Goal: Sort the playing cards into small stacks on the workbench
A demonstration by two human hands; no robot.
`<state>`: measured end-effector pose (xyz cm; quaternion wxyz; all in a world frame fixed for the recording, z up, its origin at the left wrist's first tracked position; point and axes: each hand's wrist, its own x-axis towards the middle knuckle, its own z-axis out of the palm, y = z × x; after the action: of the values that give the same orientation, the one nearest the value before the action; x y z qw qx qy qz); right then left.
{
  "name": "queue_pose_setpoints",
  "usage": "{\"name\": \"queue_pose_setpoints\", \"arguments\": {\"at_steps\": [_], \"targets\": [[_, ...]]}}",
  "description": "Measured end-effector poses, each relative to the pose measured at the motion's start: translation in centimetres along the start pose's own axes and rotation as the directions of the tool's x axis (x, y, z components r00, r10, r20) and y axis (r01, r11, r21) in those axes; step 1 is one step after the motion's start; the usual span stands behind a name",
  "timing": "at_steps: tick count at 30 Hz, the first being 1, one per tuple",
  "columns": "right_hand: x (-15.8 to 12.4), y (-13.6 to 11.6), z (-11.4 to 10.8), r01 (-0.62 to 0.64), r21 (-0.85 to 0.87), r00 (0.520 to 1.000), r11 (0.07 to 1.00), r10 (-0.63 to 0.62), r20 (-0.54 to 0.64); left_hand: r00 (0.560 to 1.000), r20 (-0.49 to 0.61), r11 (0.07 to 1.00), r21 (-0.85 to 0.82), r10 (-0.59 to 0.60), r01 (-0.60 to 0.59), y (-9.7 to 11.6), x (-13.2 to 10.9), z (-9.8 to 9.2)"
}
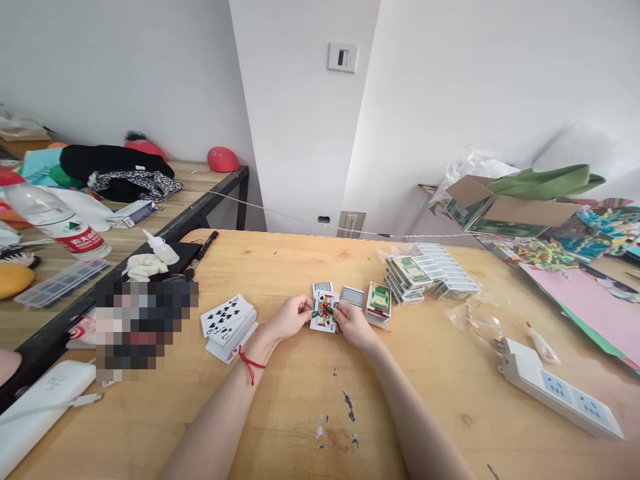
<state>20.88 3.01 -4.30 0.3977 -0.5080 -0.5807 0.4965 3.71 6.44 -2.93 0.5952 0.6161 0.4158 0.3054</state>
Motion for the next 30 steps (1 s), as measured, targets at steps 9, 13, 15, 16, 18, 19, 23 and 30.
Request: {"name": "queue_pose_setpoints", "arguments": {"at_steps": [9, 13, 15, 16, 18, 19, 23, 30], "targets": [[0.1, -0.1, -0.4, -0.032, 0.097, 0.999, 0.995, 0.034, -0.019, 0.997, -0.078, 0.996, -0.083, -0.017, 0.011, 0.0, 0.1, -0.3], [-0.2, -0.2, -0.8, -0.008, 0.082, 0.999, 0.997, 0.005, 0.041, 0.997, -0.078, 0.995, -0.1, -0.016, 0.008, 0.0, 0.1, -0.6], [-0.2, -0.2, -0.8, -0.015, 0.009, 1.0, 1.0, 0.015, 0.016, 0.997, -0.078, 0.997, -0.072, -0.014, 0.008, 0.0, 0.2, -0.8], [-0.3, -0.2, -0.7, -0.011, -0.042, 1.0, 0.999, 0.011, -0.003, 0.997, -0.079, 0.999, -0.054, -0.012, 0.008, 0.0, 0.2, -0.9], [-0.3, -0.3, -0.6, 0.016, -0.157, 0.999, 0.988, -0.023, -0.042, 0.997, -0.081, 1.0, -0.001, -0.006, 0.006, 0.0, 0.2, -1.0], [-0.4, -0.4, -0.5, 0.035, -0.211, 0.997, 0.977, -0.048, -0.059, 0.997, -0.083, 1.0, 0.025, -0.003, 0.005, 0.0, 0.2, -1.1], [-0.6, -0.7, -0.5, 0.068, -0.333, 0.99, 0.94, -0.106, -0.098, 0.995, -0.096, 0.991, 0.136, 0.006, 0.007, 0.3, 0.1, -1.4], [-0.4, -0.3, -0.3, -0.003, -0.181, 0.998, 0.983, -0.009, -0.069, 0.997, -0.057, 0.986, 0.16, 0.049, -0.039, 0.2, 0.1, -1.4]]}}
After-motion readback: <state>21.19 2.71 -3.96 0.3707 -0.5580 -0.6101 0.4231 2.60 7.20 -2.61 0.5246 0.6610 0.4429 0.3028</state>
